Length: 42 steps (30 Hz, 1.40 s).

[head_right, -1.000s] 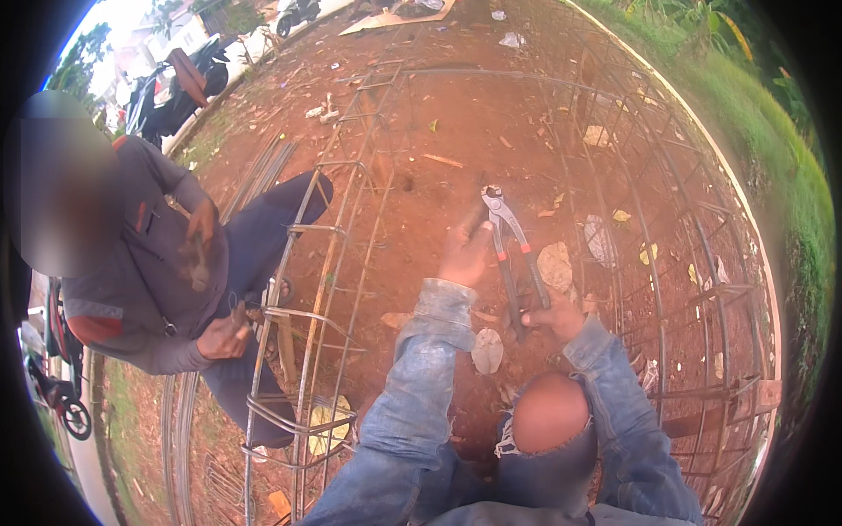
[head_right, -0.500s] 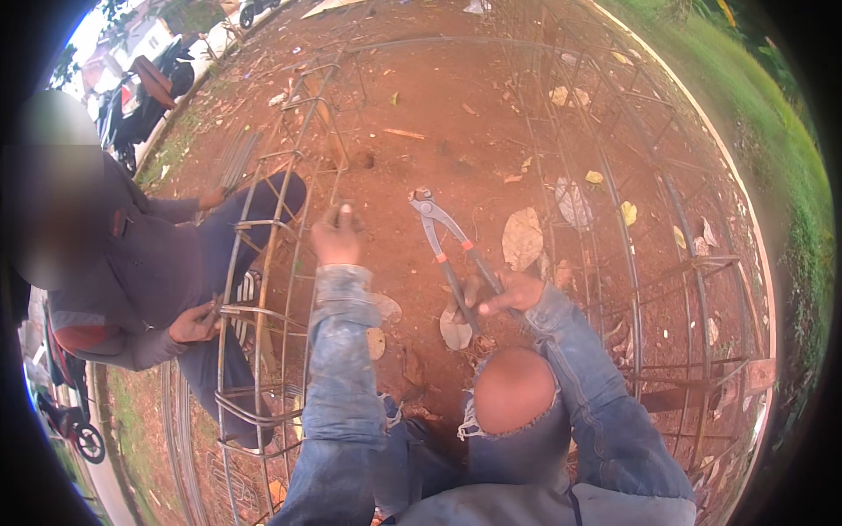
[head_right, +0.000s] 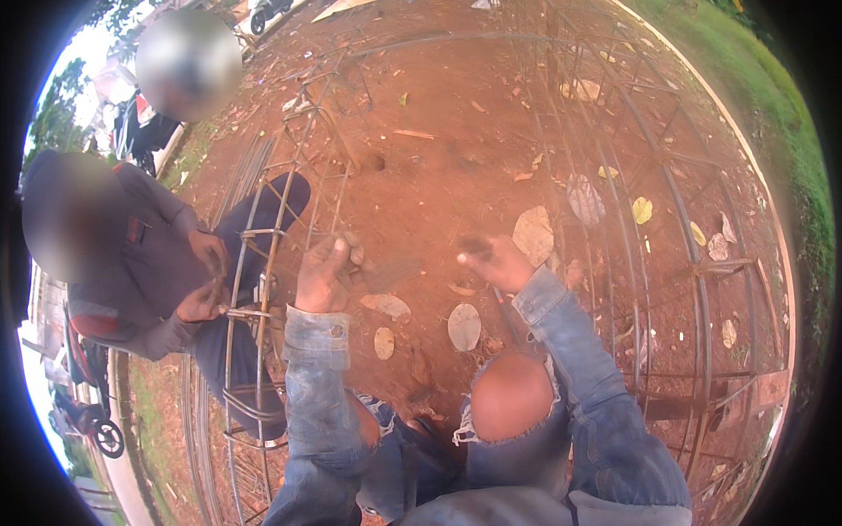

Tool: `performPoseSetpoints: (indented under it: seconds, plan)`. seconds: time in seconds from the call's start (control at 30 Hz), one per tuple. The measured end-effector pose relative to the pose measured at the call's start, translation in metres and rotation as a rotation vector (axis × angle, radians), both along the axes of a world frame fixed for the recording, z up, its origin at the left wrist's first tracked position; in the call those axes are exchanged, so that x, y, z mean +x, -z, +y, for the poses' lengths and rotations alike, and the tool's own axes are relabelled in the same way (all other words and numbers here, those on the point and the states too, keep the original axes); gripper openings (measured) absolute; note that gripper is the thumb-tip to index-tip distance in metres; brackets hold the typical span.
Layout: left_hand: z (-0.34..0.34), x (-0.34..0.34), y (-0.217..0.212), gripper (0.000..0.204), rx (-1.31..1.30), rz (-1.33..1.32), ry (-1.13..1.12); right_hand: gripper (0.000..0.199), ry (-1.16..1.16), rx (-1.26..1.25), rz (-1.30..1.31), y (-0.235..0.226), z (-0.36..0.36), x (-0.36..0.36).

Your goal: The person sits on the ground and uses pliers to twist wire ties around a metal frame, securing intersecting rods. A coworker assists by holding the frame and feeding wire ties. The person repeatedly positions the frame, wraps wire, and twists it to fasten joints.

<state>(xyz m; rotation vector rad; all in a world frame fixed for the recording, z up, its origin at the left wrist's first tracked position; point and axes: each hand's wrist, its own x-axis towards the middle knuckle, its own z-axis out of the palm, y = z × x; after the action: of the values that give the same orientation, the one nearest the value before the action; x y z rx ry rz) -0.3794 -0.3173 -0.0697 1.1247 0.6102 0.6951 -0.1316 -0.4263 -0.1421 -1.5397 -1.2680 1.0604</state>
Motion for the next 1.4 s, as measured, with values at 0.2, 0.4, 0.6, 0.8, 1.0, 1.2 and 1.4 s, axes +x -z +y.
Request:
performPoseSetpoints:
  seconds: [0.2,0.4,0.6,0.8,1.0,1.2,1.4]
  plan:
    - [-0.034,0.012,-0.012,0.021,0.016,0.114,-0.004,0.035,-0.513,0.402,-0.514,-0.070,0.010,-0.057]
    - [-0.056,0.013,-0.022,0.026,0.246,-0.067,-0.346,0.025,-0.185,0.316,0.163,-0.029,0.021,-0.047]
    - [-0.067,0.018,-0.014,0.025,0.660,0.054,-0.675,0.046,0.286,0.042,1.006,-0.010,0.036,-0.056]
    - [-0.050,0.008,-0.019,0.023,0.943,0.446,-0.673,0.060,-0.055,0.499,0.021,-0.086,0.031,-0.019]
    - [-0.053,-0.018,-0.033,0.030,0.800,0.287,-0.860,0.040,-0.895,0.035,-0.157,-0.126,0.101,-0.118]
    - [-0.048,-0.046,-0.043,0.018,0.850,0.329,-1.038,0.032,-0.859,0.358,0.169,-0.092,0.118,-0.154]
    - [-0.051,-0.044,-0.032,0.022,0.751,0.317,-1.038,0.036,-0.731,0.150,0.492,-0.052,0.095,-0.141]
